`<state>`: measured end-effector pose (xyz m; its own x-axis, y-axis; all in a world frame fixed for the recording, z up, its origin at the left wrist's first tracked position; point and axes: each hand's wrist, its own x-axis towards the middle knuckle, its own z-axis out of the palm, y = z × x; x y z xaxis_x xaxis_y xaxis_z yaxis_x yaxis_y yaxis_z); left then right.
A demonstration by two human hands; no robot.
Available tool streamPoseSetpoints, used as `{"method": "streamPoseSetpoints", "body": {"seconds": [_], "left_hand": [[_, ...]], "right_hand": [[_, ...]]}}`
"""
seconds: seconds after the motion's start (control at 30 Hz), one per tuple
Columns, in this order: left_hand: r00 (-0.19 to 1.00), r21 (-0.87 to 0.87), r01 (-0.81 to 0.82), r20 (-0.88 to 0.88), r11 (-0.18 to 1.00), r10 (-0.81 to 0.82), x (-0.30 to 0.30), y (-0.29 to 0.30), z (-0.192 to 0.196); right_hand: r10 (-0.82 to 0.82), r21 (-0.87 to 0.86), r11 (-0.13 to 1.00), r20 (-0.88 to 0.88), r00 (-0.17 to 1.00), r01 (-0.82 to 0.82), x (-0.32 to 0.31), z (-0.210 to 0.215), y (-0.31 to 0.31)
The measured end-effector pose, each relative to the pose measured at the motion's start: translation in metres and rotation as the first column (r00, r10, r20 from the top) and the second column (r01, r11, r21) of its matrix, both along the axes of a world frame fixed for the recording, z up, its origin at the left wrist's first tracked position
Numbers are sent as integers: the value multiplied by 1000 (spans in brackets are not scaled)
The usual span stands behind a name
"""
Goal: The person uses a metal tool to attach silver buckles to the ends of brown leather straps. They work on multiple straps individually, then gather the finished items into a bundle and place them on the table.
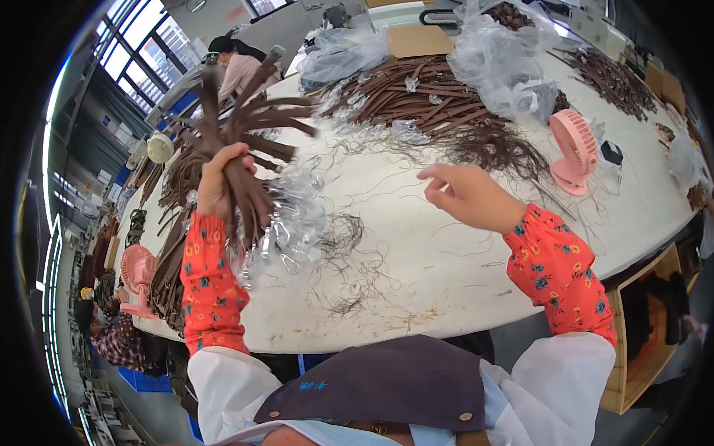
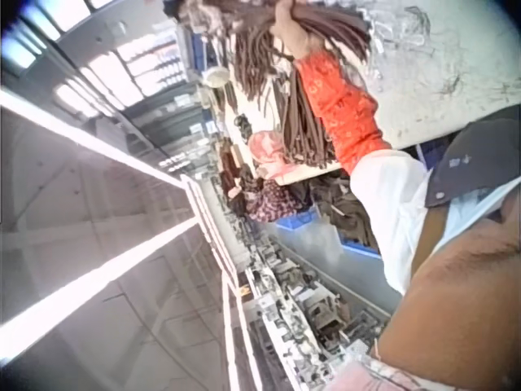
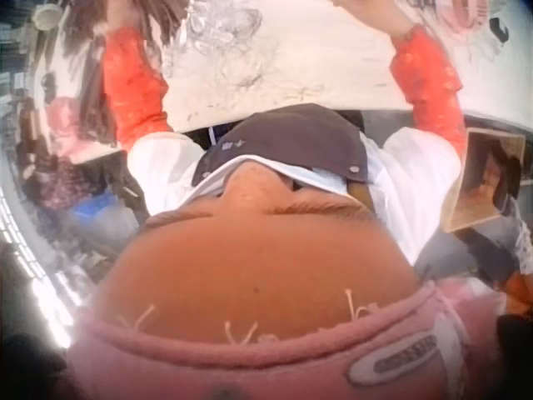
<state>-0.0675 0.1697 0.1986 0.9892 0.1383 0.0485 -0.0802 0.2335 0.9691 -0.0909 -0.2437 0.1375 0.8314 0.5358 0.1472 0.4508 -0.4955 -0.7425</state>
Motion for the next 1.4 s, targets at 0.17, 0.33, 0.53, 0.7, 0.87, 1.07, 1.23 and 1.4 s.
{"method": "streamPoseSetpoints", "body": {"seconds": [0.17, 0.33, 0.53, 0.7, 0.87, 1.07, 1.23, 1.4], "left_hand": [[999, -108, -3, 49, 994, 8, -7, 10, 9], [978, -474, 194, 161, 859, -132, -22, 57, 23], [899, -449, 433, 278, 782, -339, -57, 62, 24], [895, -354, 432, 281, 829, -347, -80, 71, 17], [903, -306, 372, 337, 876, -265, -96, 72, 12], [919, -253, 330, 304, 909, -249, -110, 73, 16], [960, -200, 212, 228, 957, -165, -113, 73, 15], [974, -215, 182, 175, 959, -145, -107, 72, 15]], "right_hand": [[169, -79, 983, 43, 985, -166, -15, -19, -1], [300, -138, 953, 328, 895, -269, -41, -67, 43], [720, -405, 693, 431, 544, -596, -99, -149, 144], [672, -409, 736, 539, 508, -539, -75, -167, 211], [446, -492, 852, 504, 740, -179, 16, -171, 193], [-40, -679, 534, 575, 817, 504, 95, -144, 75], [168, -473, 873, 526, 834, 123, 33, -142, 143], [681, -402, 728, 516, 519, -556, -44, -173, 237]]}}
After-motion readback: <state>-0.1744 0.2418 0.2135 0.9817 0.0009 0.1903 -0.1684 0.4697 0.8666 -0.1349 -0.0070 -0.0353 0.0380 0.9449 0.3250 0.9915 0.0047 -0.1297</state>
